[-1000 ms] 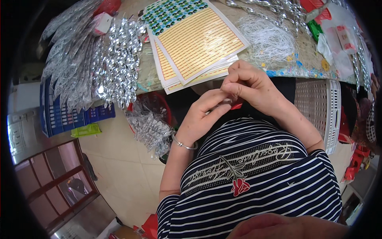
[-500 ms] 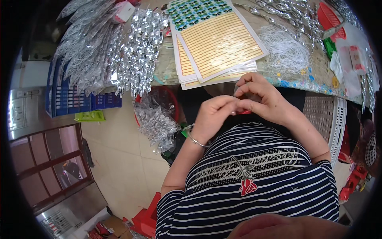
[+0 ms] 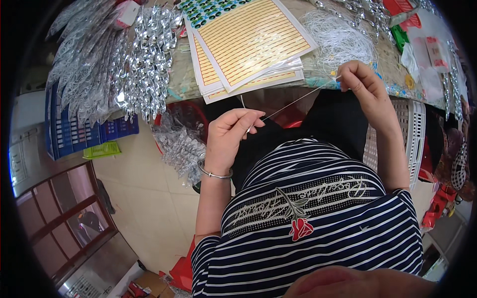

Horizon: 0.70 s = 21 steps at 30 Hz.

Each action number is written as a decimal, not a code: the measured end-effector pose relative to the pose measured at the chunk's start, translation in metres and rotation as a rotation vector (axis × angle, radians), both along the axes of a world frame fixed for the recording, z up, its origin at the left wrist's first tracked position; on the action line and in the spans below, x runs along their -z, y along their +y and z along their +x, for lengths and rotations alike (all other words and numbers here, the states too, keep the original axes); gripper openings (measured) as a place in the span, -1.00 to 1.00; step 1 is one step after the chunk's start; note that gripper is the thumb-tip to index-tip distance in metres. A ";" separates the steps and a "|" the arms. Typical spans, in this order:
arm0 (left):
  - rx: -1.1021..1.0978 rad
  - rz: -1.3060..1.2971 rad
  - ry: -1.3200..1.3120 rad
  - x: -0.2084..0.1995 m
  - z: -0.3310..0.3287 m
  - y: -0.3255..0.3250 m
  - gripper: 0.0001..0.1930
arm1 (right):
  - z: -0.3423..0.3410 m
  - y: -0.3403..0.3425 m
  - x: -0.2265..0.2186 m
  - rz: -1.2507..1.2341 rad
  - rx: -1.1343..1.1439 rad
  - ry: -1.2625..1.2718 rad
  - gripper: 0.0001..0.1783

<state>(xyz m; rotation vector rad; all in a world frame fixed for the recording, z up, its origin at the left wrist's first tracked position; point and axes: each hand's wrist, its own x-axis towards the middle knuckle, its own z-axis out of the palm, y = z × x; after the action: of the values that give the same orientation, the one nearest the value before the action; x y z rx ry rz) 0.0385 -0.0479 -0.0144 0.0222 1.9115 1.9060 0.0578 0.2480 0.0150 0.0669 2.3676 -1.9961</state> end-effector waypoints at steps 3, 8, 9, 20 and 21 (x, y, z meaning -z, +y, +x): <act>0.039 0.075 -0.026 -0.003 0.002 0.010 -0.83 | -0.001 -0.022 -0.010 -0.017 -0.010 0.036 -0.87; 0.039 0.109 0.179 -0.017 -0.001 0.035 -0.82 | -0.005 -0.059 -0.022 0.013 -0.280 0.082 -0.88; 0.042 0.109 0.184 -0.018 -0.002 0.037 -0.82 | -0.009 -0.062 -0.018 0.153 -0.320 0.178 -0.88; 0.073 0.158 0.138 -0.026 -0.003 0.041 -0.84 | -0.021 -0.063 -0.010 0.041 -0.214 0.202 -0.92; 0.070 0.157 0.132 -0.026 -0.004 0.041 -0.84 | -0.022 -0.061 -0.008 0.044 -0.210 0.202 -0.92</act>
<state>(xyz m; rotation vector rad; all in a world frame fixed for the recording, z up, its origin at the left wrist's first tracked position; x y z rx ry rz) 0.0347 -0.0068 0.0118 0.2650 1.8126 2.0475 0.0356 0.1865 0.0233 -0.3836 2.4148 -1.9347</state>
